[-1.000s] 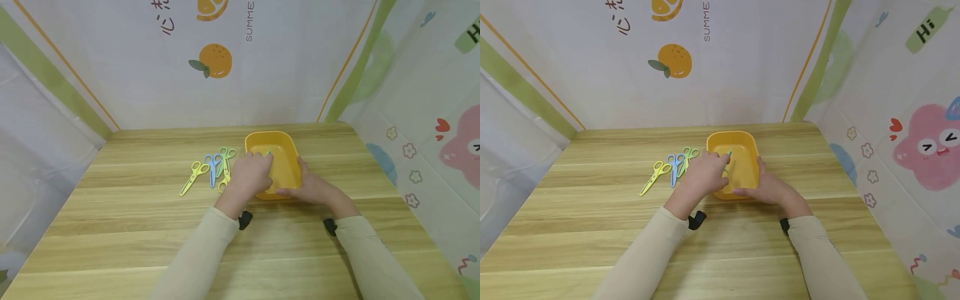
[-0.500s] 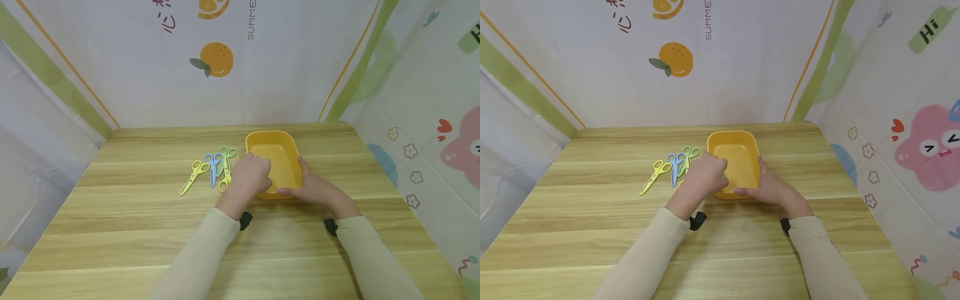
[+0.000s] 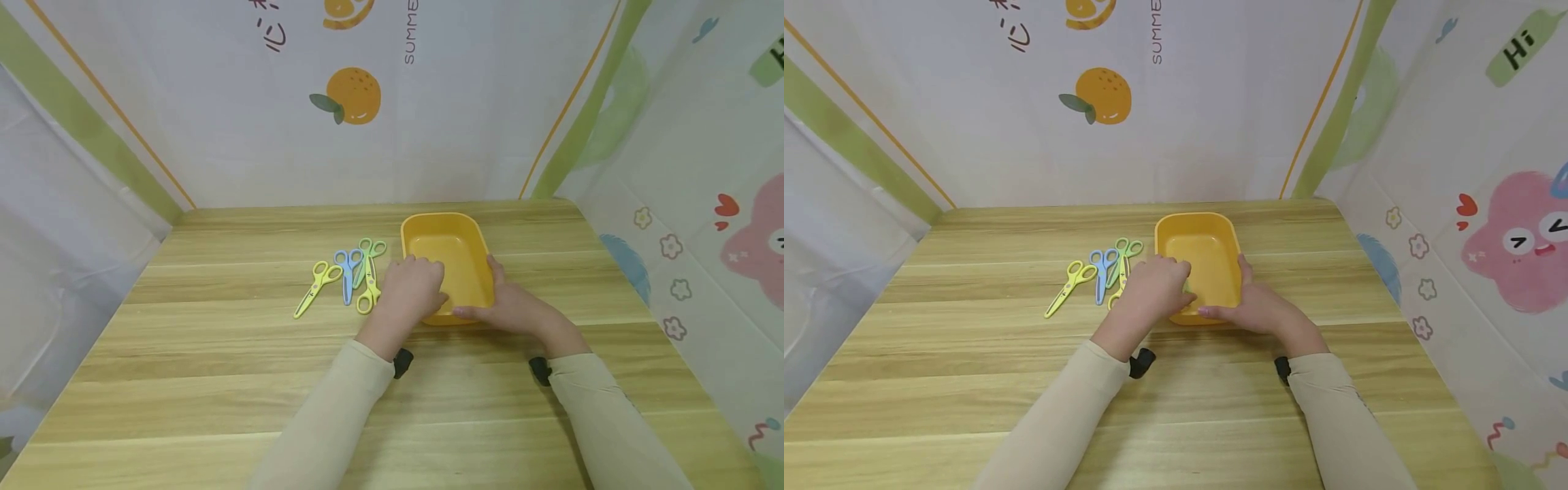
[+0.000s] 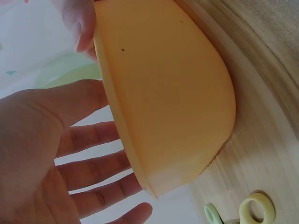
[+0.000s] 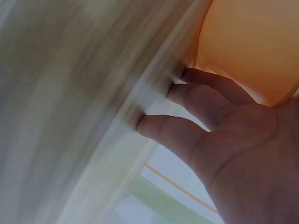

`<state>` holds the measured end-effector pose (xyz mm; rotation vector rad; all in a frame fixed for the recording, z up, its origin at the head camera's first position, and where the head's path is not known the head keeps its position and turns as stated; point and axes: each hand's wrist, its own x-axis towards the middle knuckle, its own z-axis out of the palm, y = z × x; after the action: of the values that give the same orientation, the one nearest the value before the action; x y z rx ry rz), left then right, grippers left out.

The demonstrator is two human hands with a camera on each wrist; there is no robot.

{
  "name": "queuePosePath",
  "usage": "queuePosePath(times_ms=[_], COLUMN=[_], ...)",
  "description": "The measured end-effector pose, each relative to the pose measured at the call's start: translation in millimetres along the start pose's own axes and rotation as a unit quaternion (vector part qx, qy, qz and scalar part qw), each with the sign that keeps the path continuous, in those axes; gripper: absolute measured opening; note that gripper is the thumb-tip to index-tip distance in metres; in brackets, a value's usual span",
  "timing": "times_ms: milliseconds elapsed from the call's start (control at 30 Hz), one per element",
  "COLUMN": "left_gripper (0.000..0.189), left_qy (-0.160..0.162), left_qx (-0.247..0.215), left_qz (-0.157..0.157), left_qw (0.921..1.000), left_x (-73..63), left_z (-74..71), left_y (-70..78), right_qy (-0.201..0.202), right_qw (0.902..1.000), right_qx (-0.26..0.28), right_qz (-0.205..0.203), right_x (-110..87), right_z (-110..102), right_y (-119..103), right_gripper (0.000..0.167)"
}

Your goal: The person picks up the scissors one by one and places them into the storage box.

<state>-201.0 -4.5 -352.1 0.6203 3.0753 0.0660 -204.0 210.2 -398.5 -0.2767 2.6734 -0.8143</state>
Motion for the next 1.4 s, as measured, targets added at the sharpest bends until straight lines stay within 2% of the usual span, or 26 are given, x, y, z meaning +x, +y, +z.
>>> queuePosePath(times_ms=[233, 467, 833, 1133, 1400], left_gripper=[0.026, 0.028, 0.034, 0.037, 0.046], left_qy=[-0.010, 0.006, 0.011, 0.025, 0.053], left_qx=[-0.009, -0.003, -0.009, -0.004, 0.009], left_qz=[-0.001, 0.004, 0.002, 0.002, -0.004], left_qw=[0.9999, 1.0000, 0.9999, 0.9997, 0.9985], left_x=[-1.3, -4.5, -10.0, -12.1, -14.2], left_z=[2.6, 4.5, 8.2, 10.3, 11.1], left_y=[-1.0, -2.4, -7.0, -11.8, -22.2], right_qy=[0.002, 0.005, -0.002, -0.002, -0.004], right_qw=[1.0000, 1.0000, 0.9999, 1.0000, 0.9998], right_qx=[0.000, 0.001, -0.008, -0.009, -0.015], right_qz=[-0.003, -0.003, 0.007, 0.002, 0.009], right_x=[-0.4, -0.6, -1.7, -1.1, 0.1], right_z=[1.4, 2.3, 1.7, 1.2, 0.6], right_y=[0.2, 1.8, 2.1, -0.5, -0.4], right_gripper=[0.144, 0.144, 0.146, 0.145, 0.146])
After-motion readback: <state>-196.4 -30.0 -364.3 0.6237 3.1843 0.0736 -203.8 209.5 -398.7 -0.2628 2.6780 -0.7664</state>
